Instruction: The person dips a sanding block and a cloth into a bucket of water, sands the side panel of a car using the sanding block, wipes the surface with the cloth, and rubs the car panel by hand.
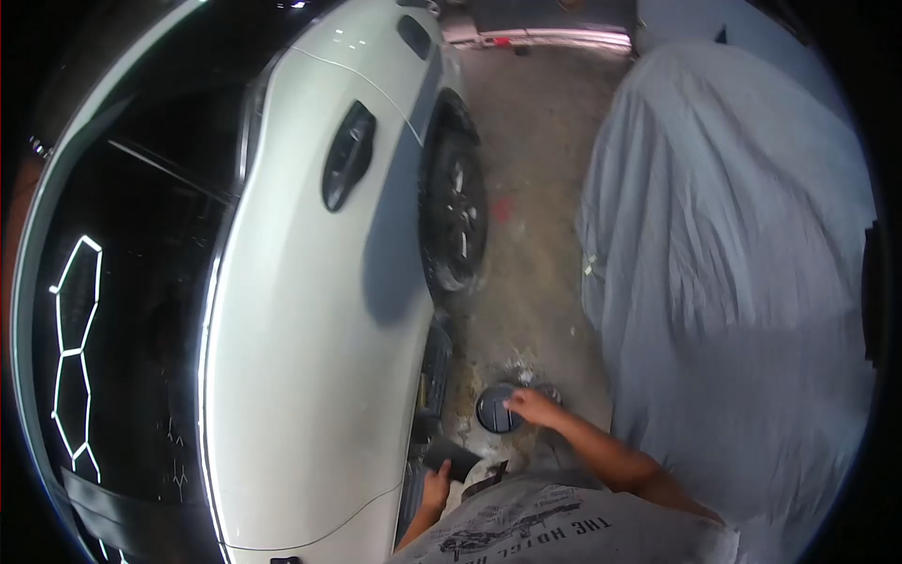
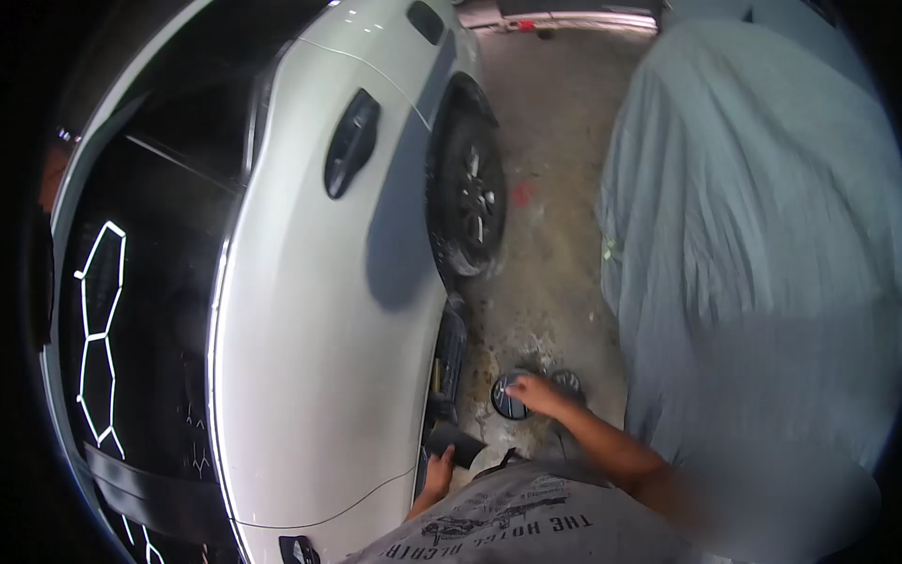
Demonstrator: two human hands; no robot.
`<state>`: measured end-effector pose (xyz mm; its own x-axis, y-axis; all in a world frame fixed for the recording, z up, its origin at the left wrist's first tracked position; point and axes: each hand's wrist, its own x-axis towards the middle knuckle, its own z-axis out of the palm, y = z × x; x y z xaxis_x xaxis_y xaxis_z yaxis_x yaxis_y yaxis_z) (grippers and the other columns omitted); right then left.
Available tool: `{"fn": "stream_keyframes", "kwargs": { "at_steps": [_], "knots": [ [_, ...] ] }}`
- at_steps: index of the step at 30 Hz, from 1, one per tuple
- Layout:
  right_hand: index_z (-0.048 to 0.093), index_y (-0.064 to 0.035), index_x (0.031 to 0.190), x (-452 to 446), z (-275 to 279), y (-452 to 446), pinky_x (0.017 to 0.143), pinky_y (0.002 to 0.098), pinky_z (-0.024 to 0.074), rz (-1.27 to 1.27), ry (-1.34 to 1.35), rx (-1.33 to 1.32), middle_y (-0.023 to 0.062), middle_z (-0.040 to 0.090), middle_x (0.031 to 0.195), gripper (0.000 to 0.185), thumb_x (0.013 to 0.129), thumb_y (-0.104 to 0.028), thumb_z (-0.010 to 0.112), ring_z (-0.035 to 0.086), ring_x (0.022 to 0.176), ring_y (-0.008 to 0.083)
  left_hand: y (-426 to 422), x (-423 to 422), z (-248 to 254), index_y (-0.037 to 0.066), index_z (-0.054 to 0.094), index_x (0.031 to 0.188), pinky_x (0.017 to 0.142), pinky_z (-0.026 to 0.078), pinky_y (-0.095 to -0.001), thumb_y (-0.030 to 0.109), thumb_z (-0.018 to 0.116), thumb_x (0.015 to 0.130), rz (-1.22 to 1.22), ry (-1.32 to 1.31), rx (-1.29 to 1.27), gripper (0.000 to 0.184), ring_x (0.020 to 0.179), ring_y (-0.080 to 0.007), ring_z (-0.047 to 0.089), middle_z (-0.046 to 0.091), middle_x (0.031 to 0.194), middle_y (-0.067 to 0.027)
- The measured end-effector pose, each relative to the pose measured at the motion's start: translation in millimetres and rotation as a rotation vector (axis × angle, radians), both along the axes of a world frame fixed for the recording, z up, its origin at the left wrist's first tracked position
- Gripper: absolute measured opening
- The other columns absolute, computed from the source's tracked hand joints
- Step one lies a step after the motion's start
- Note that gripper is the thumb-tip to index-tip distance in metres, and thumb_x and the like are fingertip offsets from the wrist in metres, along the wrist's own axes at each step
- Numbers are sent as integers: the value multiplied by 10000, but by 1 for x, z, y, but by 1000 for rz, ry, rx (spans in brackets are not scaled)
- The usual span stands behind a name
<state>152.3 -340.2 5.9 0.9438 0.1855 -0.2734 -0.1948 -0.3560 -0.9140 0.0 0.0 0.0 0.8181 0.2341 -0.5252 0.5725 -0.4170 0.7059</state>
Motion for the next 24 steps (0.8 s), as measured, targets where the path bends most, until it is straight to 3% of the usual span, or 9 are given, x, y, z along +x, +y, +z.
{"fn": "stream_keyframes", "kwargs": {
  "at_steps": [2, 3, 5, 7, 9, 11, 15, 19, 24],
  "knots": [
    [662, -52, 925, 60, 23, 17, 726, 429, 509, 61, -177, 36, 151, 685, 839, 388, 988, -435, 657, 651, 781, 282, 33, -24, 14, -114, 713, 1057, 827, 514, -427, 473, 656, 981, 110, 97, 205, 594, 937, -296, 709, 746, 965, -218],
    [643, -52, 911, 108, 89, -55, 723, 444, 496, 95, -238, -77, 153, 649, 827, 403, 998, -446, 639, 638, 778, 307, -40, -37, 25, -106, 720, 1026, 794, 521, -414, 441, 669, 981, 176, 235, 195, 551, 928, -274, 710, 746, 960, -201],
    [650, -34, 992, 199, 168, -34, 838, 480, 502, 143, -630, -173, 182, 635, 1071, 403, 982, -437, 642, 633, 1005, 364, -35, -59, 76, -90, 710, 1029, 748, 526, -398, 409, 691, 979, 326, 78, 179, 502, 882, -230, 701, 742, 916, -167],
    [632, 21, 1182, 281, 239, -12, 1004, 504, 473, 185, -860, -288, 221, 593, 1265, 518, 964, -449, 652, 565, 1203, 404, -12, -104, 49, -78, 693, 1070, 691, 516, -375, 379, 690, 989, 497, -230, 2, 465, 781, -196, 668, 727, 857, -125],
    [554, 36, 1359, 336, 302, 5, 1135, 506, 391, 142, -1029, -513, 224, 516, 1459, 656, 932, -443, 692, 460, 1386, 394, -21, -142, 39, -96, 692, 1095, 771, 523, -398, 392, 682, 973, 575, -302, -12, 503, 858, -246, 694, 750, 934, -169],
    [573, 22, 1340, 396, 329, 23, 1172, 503, 362, 102, -1337, -656, 195, 510, 1481, 701, 886, -487, 736, 398, 1458, 370, -28, -160, 34, -104, 692, 1108, 811, 527, -410, 399, 679, 965, 635, -331, -1, 523, 898, -270, 707, 762, 973, -191],
    [647, -32, 1278, 445, 384, 33, 1177, 465, 357, 553, -947, -948, 164, 619, 1350, 719, 875, -625, 687, 490, 1368, 343, -49, -170, 19, -104, 692, 1109, 810, 527, -409, 398, 680, 963, 689, -111, 56, 523, 902, -268, 706, 762, 974, -192],
    [687, -41, 1202, 463, 376, 34, 1116, 478, 401, 642, -1092, -990, 156, 665, 1238, 769, 874, -733, 610, 565, 1237, 342, -62, -162, 8, -103, 692, 1110, 809, 526, -409, 398, 681, 961, 690, 14, 50, 523, 906, -266, 705, 763, 976, -192],
    [679, -26, 1216, 459, 365, 34, 1141, 486, 377, 589, -1120, -909, 169, 669, 1251, 836, 871, -779, 569, 556, 1261, 354, -62, -147, 7, -103, 692, 1111, 808, 526, -408, 397, 682, 959, 650, 75, 56, 523, 910, -264, 704, 764, 977, -192]
  ]
}}
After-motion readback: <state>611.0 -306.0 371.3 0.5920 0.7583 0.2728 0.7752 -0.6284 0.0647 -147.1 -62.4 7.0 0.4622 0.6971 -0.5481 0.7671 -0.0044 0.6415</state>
